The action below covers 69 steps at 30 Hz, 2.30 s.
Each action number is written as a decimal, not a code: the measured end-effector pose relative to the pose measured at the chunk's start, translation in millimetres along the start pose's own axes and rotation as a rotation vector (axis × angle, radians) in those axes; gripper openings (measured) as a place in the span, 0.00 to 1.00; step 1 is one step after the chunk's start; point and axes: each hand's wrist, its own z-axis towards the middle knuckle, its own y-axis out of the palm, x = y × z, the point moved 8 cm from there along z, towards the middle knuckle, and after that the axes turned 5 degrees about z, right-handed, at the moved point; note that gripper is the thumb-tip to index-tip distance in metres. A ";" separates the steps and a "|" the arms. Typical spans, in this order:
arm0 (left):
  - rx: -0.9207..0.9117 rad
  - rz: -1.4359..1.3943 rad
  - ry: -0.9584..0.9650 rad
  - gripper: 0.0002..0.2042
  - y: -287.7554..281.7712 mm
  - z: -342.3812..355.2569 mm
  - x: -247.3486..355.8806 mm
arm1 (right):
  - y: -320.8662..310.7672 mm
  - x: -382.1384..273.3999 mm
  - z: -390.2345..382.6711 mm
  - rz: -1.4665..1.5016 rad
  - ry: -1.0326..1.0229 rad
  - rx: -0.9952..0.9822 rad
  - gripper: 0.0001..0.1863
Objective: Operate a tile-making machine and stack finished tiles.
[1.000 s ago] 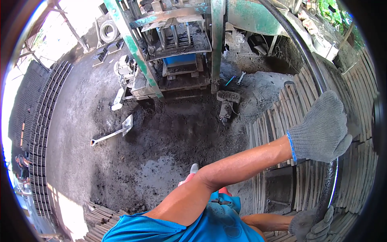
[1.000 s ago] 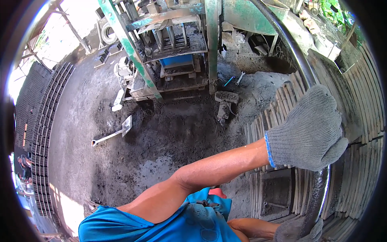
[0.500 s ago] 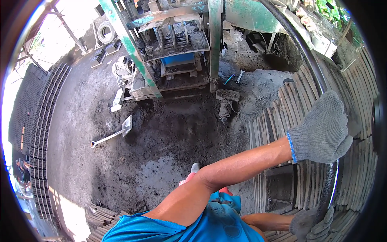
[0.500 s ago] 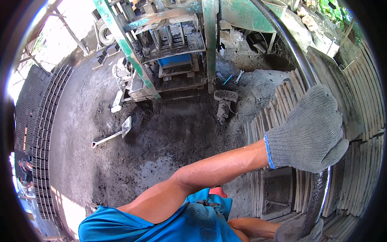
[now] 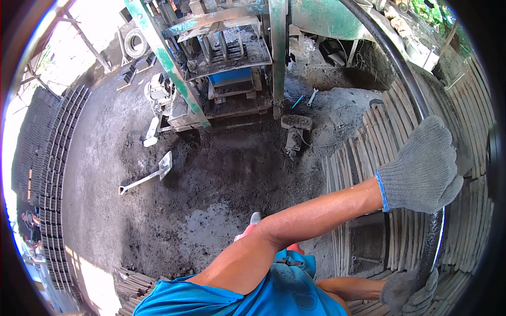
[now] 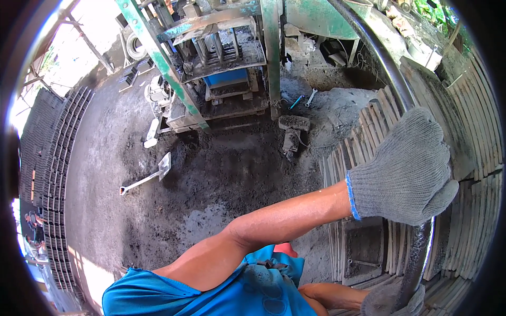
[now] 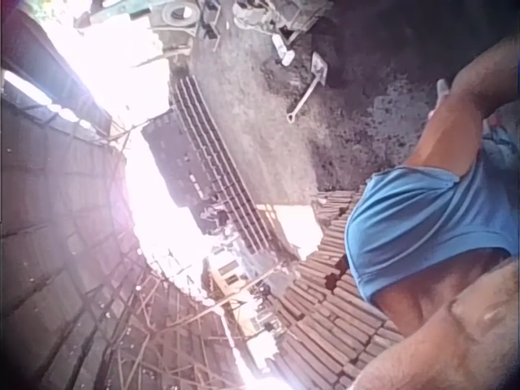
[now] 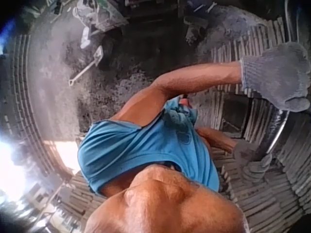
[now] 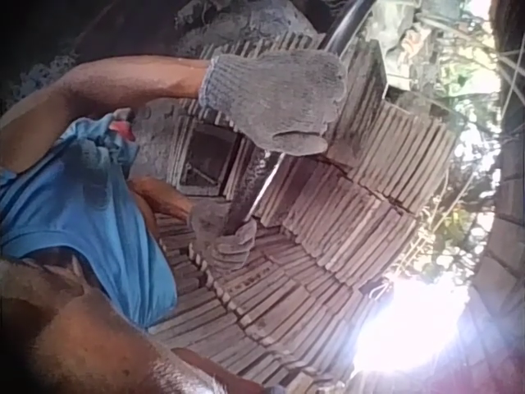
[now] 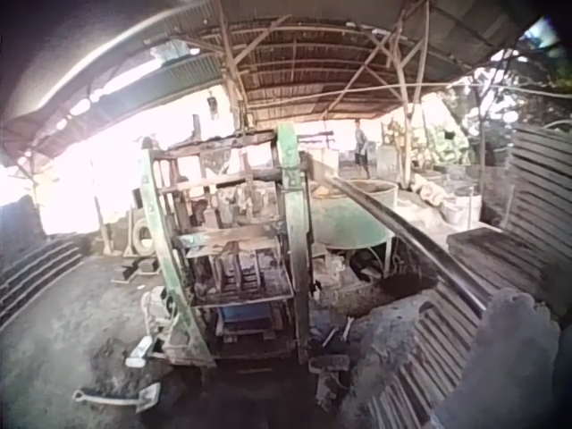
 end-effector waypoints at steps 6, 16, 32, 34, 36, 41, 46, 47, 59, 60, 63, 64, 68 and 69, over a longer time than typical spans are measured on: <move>0.052 -0.022 -0.020 0.17 -3.8 -1.1 -1.3 | 4.9 -2.3 2.6 -0.109 -0.014 -0.058 0.13; -0.021 -0.024 -0.035 0.17 -2.7 1.8 -1.3 | 11.9 -5.9 6.1 -0.293 -0.040 -0.154 0.12; -0.047 -0.046 -0.037 0.17 5.1 -1.6 -2.3 | 23.6 -8.9 6.0 -0.600 -0.069 -0.303 0.11; -0.001 -0.042 -0.033 0.17 8.5 -4.9 -4.6 | 25.1 -6.5 4.5 -0.634 -0.070 -0.318 0.10; 0.052 -0.040 -0.025 0.17 4.0 -4.6 -3.9 | 28.0 -6.7 4.3 -0.669 -0.079 -0.335 0.10; -0.030 -0.002 -0.015 0.17 -0.1 3.9 -1.9 | 32.3 -5.7 4.8 -0.764 -0.095 -0.379 0.10; 0.041 0.003 -0.003 0.17 -0.6 4.1 0.0 | 34.0 -7.1 3.4 -0.860 -0.100 -0.428 0.10; 0.033 -0.013 -0.011 0.17 -0.4 4.9 -0.3 | 34.2 -8.1 3.7 -0.882 -0.103 -0.437 0.10; 0.033 -0.013 0.011 0.17 1.4 5.3 0.6 | 37.6 -8.8 1.0 -1.114 -0.132 -0.536 0.10; 0.032 -0.012 0.010 0.17 3.2 4.4 0.5 | 37.8 -8.6 0.3 -1.131 -0.133 -0.545 0.10; 0.160 -0.008 0.013 0.17 -3.5 0.0 0.0 | 37.5 -7.9 -1.7 -1.186 -0.133 -0.573 0.10; 0.107 -0.029 0.000 0.17 0.8 -0.4 -1.7 | 37.2 -7.4 -2.4 -1.206 -0.134 -0.583 0.10; 0.031 -0.046 -0.025 0.17 7.7 -2.1 -3.1 | 35.3 -5.8 -4.9 -1.281 -0.135 -0.625 0.10; 0.032 -0.046 -0.026 0.17 5.5 -0.5 -1.9 | 35.2 -5.7 -5.0 -1.299 -0.138 -0.635 0.11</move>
